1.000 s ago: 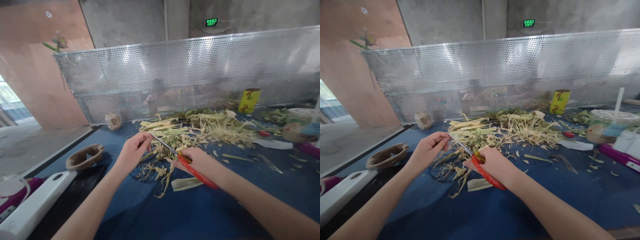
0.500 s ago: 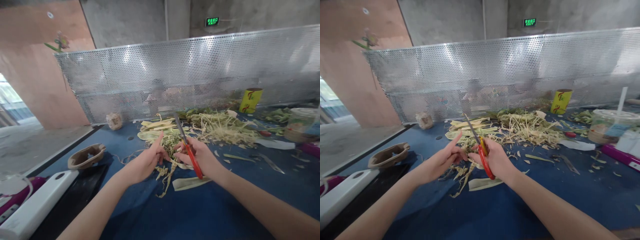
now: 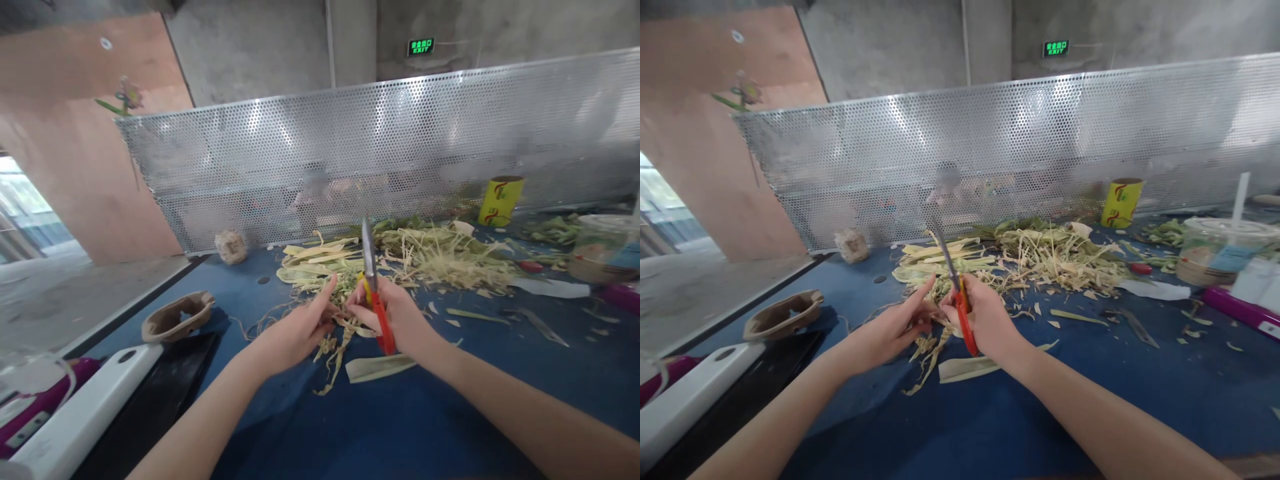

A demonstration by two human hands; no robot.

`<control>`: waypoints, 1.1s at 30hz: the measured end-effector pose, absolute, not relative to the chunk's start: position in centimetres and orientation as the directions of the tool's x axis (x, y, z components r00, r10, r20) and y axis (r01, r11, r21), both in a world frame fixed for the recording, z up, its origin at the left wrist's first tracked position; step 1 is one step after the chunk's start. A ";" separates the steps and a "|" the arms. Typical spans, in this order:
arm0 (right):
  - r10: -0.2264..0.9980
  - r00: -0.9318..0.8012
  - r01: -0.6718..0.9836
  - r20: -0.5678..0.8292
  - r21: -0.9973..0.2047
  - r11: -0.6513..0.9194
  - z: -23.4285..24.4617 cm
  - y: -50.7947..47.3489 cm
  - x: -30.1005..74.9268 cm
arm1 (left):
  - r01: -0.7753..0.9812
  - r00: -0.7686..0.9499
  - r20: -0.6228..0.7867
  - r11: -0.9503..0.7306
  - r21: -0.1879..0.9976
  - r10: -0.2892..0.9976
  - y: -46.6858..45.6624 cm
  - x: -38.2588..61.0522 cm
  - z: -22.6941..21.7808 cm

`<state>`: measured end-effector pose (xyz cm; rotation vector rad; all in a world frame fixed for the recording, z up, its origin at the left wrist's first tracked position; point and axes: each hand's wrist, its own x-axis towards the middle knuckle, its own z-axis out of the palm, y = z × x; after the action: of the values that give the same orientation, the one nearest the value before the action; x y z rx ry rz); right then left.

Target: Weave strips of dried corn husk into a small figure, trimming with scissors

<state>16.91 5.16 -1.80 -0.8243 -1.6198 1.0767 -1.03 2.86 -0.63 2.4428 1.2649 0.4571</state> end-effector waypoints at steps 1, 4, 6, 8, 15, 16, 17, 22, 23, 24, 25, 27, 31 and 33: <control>0.897 -0.254 0.010 0.362 -0.926 0.376 -1.4 5.2 17.2 | 0.731 0.537 0.136 -0.539 0.417 0.833 3.0 -1.2 -0.5; 0.906 -0.149 -0.094 0.396 -0.918 0.386 -0.6 5.6 17.8 | 0.783 0.475 0.205 -0.518 0.344 0.856 3.4 -1.8 0.3; 0.907 -0.079 -0.179 0.415 -0.901 0.396 -0.6 5.9 18.1 | 0.804 0.456 0.256 -0.518 0.291 0.852 3.5 -2.3 0.9; 0.906 -0.042 -0.210 0.421 -0.890 0.404 -0.7 6.0 18.2 | 0.822 0.450 0.300 -0.522 0.228 0.841 3.5 -2.7 1.3; 0.879 -0.029 -0.096 0.477 -0.876 0.472 -1.1 6.2 18.4 | 0.871 0.359 0.457 -0.468 0.148 0.814 3.5 -3.3 1.9; 0.875 -0.050 -0.050 0.481 -0.876 0.479 -1.3 6.4 18.4 | 0.884 0.290 0.494 -0.427 0.189 0.819 3.4 -3.3 2.0; 0.872 -0.079 0.007 0.482 -0.875 0.484 -1.4 6.6 18.5 | 0.887 0.209 0.532 -0.388 0.250 0.820 3.4 -3.2 2.1; 0.864 -0.238 0.247 0.444 -0.832 0.496 -2.4 6.5 18.7 | 0.749 -0.061 0.584 -0.350 0.563 0.809 3.0 -3.0 2.5; 0.863 -0.280 0.302 0.421 -0.815 0.495 -2.6 6.3 18.7 | 0.732 -0.064 0.584 -0.359 0.578 0.809 3.0 -2.9 2.4; 0.862 -0.319 0.359 0.394 -0.792 0.495 -2.6 6.0 18.7 | 0.727 -0.054 0.588 -0.372 0.577 0.807 3.0 -2.9 2.3; 0.861 -0.353 0.411 0.366 -0.766 0.494 -2.7 5.8 18.7 | 0.729 -0.036 0.595 -0.386 0.565 0.803 2.9 -2.8 2.2; 0.863 -0.394 0.485 0.317 -0.726 0.488 -2.6 5.4 18.6 | 0.747 0.006 0.603 -0.404 0.527 0.798 2.9 -2.7 2.0; 0.870 -0.390 0.515 0.301 -0.712 0.477 -2.5 5.2 18.5 | 0.793 0.115 0.605 -0.440 0.422 0.788 2.7 -2.3 1.9; 0.874 -0.375 0.498 0.311 -0.727 0.472 -2.5 5.3 18.6 | 0.806 0.161 0.596 -0.454 0.381 0.786 2.6 -2.3 1.9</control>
<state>18.61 5.26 -2.55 -1.1338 -2.0329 0.6982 -2.28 2.61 1.92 2.4125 1.6546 1.2124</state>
